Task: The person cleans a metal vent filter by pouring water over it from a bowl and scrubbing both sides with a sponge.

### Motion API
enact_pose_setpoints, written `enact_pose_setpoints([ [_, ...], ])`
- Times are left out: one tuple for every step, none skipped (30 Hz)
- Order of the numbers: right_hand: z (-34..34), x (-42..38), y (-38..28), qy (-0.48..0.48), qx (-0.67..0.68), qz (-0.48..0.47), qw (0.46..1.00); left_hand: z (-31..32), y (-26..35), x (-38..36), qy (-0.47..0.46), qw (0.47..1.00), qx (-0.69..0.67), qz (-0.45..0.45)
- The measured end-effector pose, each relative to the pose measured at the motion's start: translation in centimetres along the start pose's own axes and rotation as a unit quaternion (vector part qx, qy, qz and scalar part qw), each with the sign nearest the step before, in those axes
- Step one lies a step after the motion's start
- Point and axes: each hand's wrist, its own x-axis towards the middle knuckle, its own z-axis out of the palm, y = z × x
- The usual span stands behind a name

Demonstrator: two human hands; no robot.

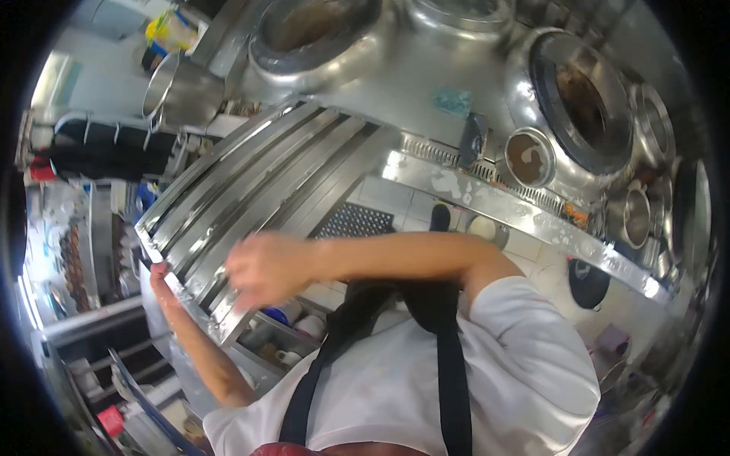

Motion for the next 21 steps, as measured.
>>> enact_pose_setpoints([
  [-0.7,-2.4,2.3,-0.009,-0.024,0.049,0.998,-2.6,-2.5,0.0,0.005,1.0,-0.005,-0.007],
  [-1.6,-4.9,4.5,-0.018,-0.051,0.146,0.988,-5.5,-5.4,0.5,0.02,1.0,-0.015,-0.009],
  [-2.6,-7.7,7.1,-0.014,-0.149,0.195,0.969,-8.3,-8.3,1.0,0.035,0.999,-0.025,-0.012],
  [-3.5,-10.7,9.3,-0.009,-0.219,0.288,0.932,-9.1,-10.1,0.7,0.052,0.997,-0.05,-0.018],
  [-4.7,-13.5,11.3,-0.039,-0.297,0.401,0.866,-9.8,-12.0,0.4,0.068,0.995,-0.075,-0.024],
  [-5.8,-15.3,12.4,-0.036,-0.38,0.447,0.809,-8.2,-13.1,-0.4,0.078,0.989,-0.117,-0.034],
  [-7.1,-18.8,15.1,-0.033,-0.405,0.469,0.784,-10.4,-15.4,0.6,0.071,0.987,-0.133,-0.046],
  [-8.5,-20.5,17.0,-0.001,-0.346,0.531,0.773,-12.7,-17.8,1.6,0.061,0.986,-0.148,-0.057],
  [-9.6,-22.9,19.5,0.01,-0.382,0.517,0.766,-13.2,-19.1,1.9,0.069,0.984,-0.159,-0.048],
  [-11.3,-23.1,21.4,0.026,-0.313,0.601,0.735,-13.4,-20.1,2.0,0.074,0.983,-0.167,-0.037],
  [-12.0,-23.0,22.5,0.062,-0.33,0.59,0.734,-14.3,-21.2,2.2,0.081,0.984,-0.161,-0.013],
  [-13.2,-22.9,23.8,0.058,-0.331,0.591,0.734,-13.2,-20.4,1.2,0.084,0.983,-0.162,-0.016],
  [-14.5,-22.7,25.5,0.033,-0.238,0.625,0.743,-10.4,-18.6,-0.5,0.062,0.985,-0.162,0.01],
  [-15.3,-22.2,27.1,0.008,-0.142,0.652,0.744,-8.8,-17.4,-1.5,0.041,0.986,-0.16,0.036],
  [-15.3,-21.9,28.6,0.011,-0.141,0.652,0.745,-8.8,-17.2,-1.8,0.03,0.985,-0.16,0.05],
  [-15.3,-21.7,30.1,0.024,-0.133,0.685,0.716,-9.2,-16.7,-2.0,0.024,0.986,-0.158,0.052],
  [-15.6,-21.0,30.8,0.042,-0.123,0.718,0.684,-9.7,-16.0,-2.4,0.027,0.987,-0.131,0.084],
  [-15.6,-20.6,31.2,0.042,-0.117,0.717,0.685,-9.7,-15.4,-2.5,0.024,0.988,-0.104,0.113],
  [-15.5,-19.8,31.3,0.045,-0.114,0.718,0.685,-8.2,-13.5,-2.8,0.025,0.986,-0.093,0.138],
  [-15.6,-19.7,32.7,0.138,-0.004,0.726,0.674,-6.4,-11.0,-3.1,0.024,0.983,-0.083,0.164],
  [-15.7,-19.9,34.2,0.233,0.1,0.721,0.645,-6.8,-9.2,-2.1,0.066,0.977,-0.003,0.202],
])
